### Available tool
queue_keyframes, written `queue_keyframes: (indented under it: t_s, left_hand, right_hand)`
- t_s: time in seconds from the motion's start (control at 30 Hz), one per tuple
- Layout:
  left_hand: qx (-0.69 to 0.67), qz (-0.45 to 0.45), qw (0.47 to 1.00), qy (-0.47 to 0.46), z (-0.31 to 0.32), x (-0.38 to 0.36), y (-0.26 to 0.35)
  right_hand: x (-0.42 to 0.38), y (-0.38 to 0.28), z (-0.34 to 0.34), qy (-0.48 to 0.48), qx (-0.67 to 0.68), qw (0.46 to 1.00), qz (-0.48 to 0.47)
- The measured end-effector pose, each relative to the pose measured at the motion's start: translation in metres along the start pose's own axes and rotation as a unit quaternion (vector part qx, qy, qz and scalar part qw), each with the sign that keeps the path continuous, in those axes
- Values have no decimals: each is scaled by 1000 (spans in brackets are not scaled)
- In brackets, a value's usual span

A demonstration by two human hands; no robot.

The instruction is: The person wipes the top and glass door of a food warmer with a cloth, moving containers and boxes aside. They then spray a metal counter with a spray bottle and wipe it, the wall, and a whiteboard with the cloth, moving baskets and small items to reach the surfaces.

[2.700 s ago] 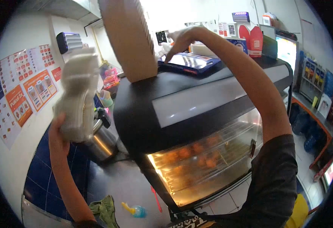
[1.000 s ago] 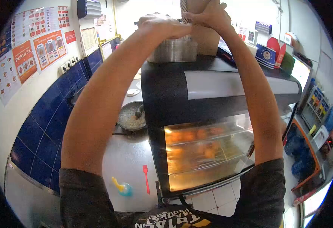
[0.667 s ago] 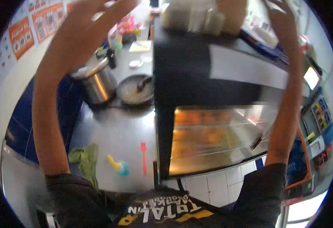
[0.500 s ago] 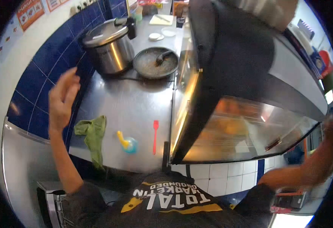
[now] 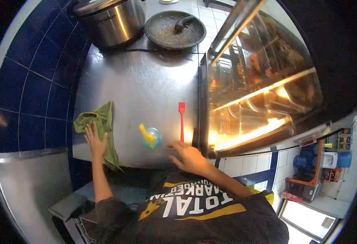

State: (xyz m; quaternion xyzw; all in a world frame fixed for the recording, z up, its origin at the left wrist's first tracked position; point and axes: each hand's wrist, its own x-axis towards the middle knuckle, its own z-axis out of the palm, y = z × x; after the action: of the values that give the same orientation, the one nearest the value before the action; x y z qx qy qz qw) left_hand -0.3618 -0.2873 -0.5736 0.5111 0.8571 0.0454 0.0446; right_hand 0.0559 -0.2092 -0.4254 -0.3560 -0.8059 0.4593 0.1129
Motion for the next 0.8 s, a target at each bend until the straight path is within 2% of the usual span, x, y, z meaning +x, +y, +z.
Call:
queue_keyframes:
  t_s: [0.03,0.1,0.17,0.23,0.3,0.37,0.5,0.57,0.63,0.7,0.73,0.8]
  left_hand:
    - [-30,3,999,28,9,3,-1]
    - [-19,5,1000,18,17,9,11]
    - [-45,91,994,36,25,26,31]
    - [-75,92,993,28,20,51,65]
    - [-93,86,989,82,25,64,84]
    - [-102,78,989,78,24,63,90]
    - [-110,70,987,95,21,64,87]
    - [-113,72,987,89,22,63,86]
    - [-99,64,990,79,20,64,87]
    - [-102,64,990,76,22,65,84]
    - [-105,66,990,72,23,65,84]
    - [-99,75,988,88,11,61,93]
  right_hand:
    - [9,13,11,12,-51,998,23]
    - [20,31,31,19,-67,997,46]
    - [37,38,41,25,-81,994,64]
    - [63,34,55,121,-51,991,-15]
    - [91,40,73,109,-32,993,21]
    - [123,49,88,177,17,983,-41]
    - [161,64,107,230,19,971,-66]
    - [173,67,96,292,118,941,121]
    - [194,89,78,399,75,909,92]
    - [207,98,46,339,46,930,135]
    - [214,100,31,342,44,929,137]
    - [224,105,9,265,31,929,257]
